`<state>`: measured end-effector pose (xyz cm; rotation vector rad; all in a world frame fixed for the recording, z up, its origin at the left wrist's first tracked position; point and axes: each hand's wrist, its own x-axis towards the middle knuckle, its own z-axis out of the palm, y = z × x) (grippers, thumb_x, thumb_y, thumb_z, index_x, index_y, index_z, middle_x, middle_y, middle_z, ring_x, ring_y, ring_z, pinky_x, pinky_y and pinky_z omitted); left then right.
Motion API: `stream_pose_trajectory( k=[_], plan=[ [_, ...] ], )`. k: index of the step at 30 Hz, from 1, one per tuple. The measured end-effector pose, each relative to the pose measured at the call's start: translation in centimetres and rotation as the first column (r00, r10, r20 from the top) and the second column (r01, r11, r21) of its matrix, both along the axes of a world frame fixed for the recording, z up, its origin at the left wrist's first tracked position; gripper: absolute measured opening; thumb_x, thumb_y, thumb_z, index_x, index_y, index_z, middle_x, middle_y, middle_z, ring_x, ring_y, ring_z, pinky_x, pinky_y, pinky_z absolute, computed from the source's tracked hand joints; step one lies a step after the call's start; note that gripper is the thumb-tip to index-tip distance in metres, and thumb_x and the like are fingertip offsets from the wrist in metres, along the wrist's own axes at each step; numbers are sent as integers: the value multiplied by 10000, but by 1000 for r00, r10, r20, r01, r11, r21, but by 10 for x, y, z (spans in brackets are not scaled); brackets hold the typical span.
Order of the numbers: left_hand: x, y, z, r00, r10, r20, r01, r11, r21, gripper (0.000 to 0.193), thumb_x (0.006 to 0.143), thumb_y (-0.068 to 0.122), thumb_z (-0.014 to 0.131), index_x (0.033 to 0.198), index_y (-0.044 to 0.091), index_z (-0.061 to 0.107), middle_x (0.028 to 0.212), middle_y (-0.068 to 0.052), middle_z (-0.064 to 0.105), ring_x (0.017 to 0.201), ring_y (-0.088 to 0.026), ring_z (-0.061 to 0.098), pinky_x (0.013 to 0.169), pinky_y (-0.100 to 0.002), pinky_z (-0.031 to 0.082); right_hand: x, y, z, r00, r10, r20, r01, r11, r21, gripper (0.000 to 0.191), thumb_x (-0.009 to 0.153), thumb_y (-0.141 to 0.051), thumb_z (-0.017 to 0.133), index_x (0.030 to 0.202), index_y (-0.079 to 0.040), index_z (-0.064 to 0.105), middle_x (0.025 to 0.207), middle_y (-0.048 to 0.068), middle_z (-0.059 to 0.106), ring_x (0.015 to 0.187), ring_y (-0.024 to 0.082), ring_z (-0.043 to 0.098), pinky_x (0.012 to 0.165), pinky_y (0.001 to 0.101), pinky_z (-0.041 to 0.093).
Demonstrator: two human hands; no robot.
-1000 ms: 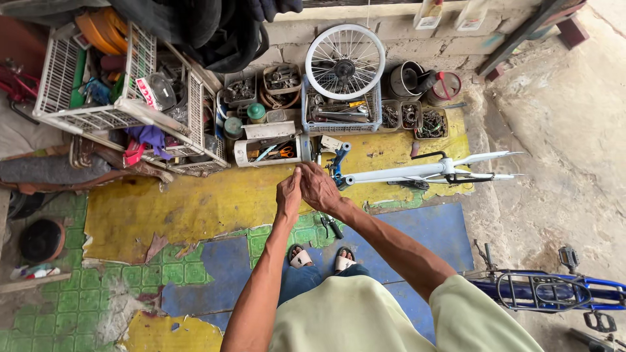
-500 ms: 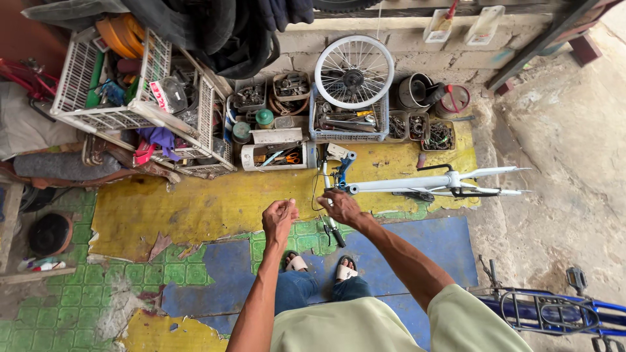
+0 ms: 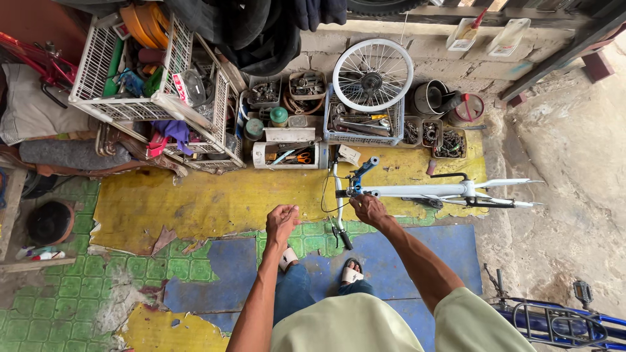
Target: The person moves a bicycle frame, then retrieves a bicycle wheel. They remove the tire from the rim and take off the hub cover. Finally, they use a brush to apply a dark substance to the inside of the hub cover.
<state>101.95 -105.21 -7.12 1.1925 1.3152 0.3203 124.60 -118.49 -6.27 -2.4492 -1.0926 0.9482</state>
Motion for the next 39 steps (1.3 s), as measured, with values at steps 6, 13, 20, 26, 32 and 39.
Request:
stream_pose_trajectory(
  k=[6,13,20,26,32,39],
  plan=[
    [-1,28,1,998,-50,-23,49,998,-47,328,911,294,742,1111,37,704,917,-90,773,702,-161,727,624,-320,537,-12,23,0,999,-45,-4,45,999,3,524,1005,-529,473,1226,-119,713,1236,220,673,1119,415,642,951,548,523],
    [-9,59,-2,992,-108,-73,106,994,-28,320,905,301,749,1099,49,720,910,-74,768,696,-157,742,660,-308,551,-33,56,-8,1000,-22,16,21,999,45,528,1006,-529,485,1209,-102,721,1213,207,697,1113,422,646,961,541,522],
    [-38,103,-7,995,-93,-26,92,994,-61,321,905,286,749,1095,29,719,927,-80,771,695,-169,741,654,-319,551,-53,101,-6,1000,-17,-18,18,998,64,493,993,-481,508,1195,-84,720,1155,215,710,1079,419,657,960,523,516],
    [-69,150,-6,997,-81,8,81,995,-58,328,906,301,750,1075,24,701,911,-75,747,698,-176,736,649,-324,544,-76,144,-6,997,26,67,-34,992,121,455,1022,-451,526,1142,-62,730,1102,214,741,1038,414,679,923,515,549],
    [-94,187,0,991,-124,-45,124,992,6,451,841,404,811,1048,18,703,892,-95,754,721,-160,701,658,-331,539,-98,183,-5,1000,2,6,-3,989,149,501,1008,-479,524,1236,-60,676,1172,229,694,981,410,703,868,525,563],
    [-96,212,-4,991,-133,12,133,991,25,528,807,456,831,1073,18,702,896,-103,761,734,-163,690,679,-328,552,-110,207,-1,996,81,40,-89,956,278,490,993,-443,557,1233,-31,674,1152,241,708,1028,425,680,908,502,550]
  ],
)
